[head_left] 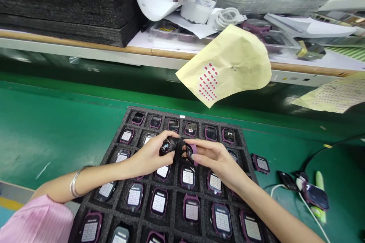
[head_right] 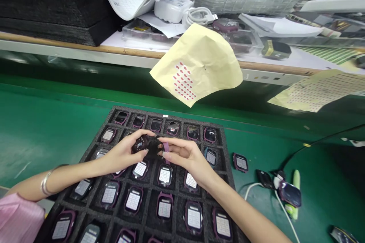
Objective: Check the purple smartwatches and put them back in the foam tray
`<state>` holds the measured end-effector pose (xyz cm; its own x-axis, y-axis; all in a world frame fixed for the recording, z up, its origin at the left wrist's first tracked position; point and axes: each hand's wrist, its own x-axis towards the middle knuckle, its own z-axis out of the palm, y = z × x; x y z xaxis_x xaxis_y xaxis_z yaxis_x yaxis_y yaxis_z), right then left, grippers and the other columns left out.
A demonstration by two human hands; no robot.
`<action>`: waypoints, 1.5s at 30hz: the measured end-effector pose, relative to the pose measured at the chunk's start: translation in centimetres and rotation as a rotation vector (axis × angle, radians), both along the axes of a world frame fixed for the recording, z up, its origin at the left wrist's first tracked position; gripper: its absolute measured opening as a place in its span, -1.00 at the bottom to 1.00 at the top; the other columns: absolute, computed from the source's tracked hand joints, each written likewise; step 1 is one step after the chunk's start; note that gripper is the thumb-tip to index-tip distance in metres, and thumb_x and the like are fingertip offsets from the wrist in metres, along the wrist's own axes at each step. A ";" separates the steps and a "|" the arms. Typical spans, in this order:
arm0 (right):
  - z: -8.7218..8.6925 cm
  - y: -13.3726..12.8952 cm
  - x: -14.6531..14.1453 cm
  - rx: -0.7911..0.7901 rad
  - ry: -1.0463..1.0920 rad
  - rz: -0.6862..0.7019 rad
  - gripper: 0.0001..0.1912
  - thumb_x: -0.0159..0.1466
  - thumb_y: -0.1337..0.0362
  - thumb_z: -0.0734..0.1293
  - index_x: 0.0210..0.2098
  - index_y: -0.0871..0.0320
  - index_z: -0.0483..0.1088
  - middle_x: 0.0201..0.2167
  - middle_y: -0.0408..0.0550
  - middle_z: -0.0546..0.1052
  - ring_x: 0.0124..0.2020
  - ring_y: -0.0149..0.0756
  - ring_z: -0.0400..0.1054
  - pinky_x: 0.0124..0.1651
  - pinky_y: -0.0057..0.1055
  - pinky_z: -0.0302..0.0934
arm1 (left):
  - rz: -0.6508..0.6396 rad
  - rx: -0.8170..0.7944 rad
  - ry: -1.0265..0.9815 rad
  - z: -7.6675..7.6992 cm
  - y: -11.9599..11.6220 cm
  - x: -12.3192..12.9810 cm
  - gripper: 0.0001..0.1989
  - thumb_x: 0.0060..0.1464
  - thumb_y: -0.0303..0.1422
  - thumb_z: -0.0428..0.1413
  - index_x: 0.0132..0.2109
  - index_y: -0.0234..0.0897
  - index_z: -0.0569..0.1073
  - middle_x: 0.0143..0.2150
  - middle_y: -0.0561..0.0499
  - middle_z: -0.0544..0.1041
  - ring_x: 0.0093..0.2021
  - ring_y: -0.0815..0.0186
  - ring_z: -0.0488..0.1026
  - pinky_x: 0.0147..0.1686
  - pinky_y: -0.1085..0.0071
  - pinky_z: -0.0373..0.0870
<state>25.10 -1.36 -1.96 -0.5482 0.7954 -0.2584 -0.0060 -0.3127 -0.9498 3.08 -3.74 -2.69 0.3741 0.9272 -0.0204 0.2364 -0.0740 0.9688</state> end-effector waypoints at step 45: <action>0.1 -0.5 0.0 0.064 0.024 0.084 -0.64 0.22 0.27 0.43 0.02 0.01 0.46 -0.12 -0.07 0.55 -0.06 -0.20 0.44 -0.02 -0.35 0.32 | -0.052 0.057 0.059 0.7 -0.3 -0.1 -0.60 0.09 -0.44 0.06 0.09 -0.21 0.24 -0.04 -0.02 0.43 -0.07 0.25 0.39 -0.08 0.36 0.31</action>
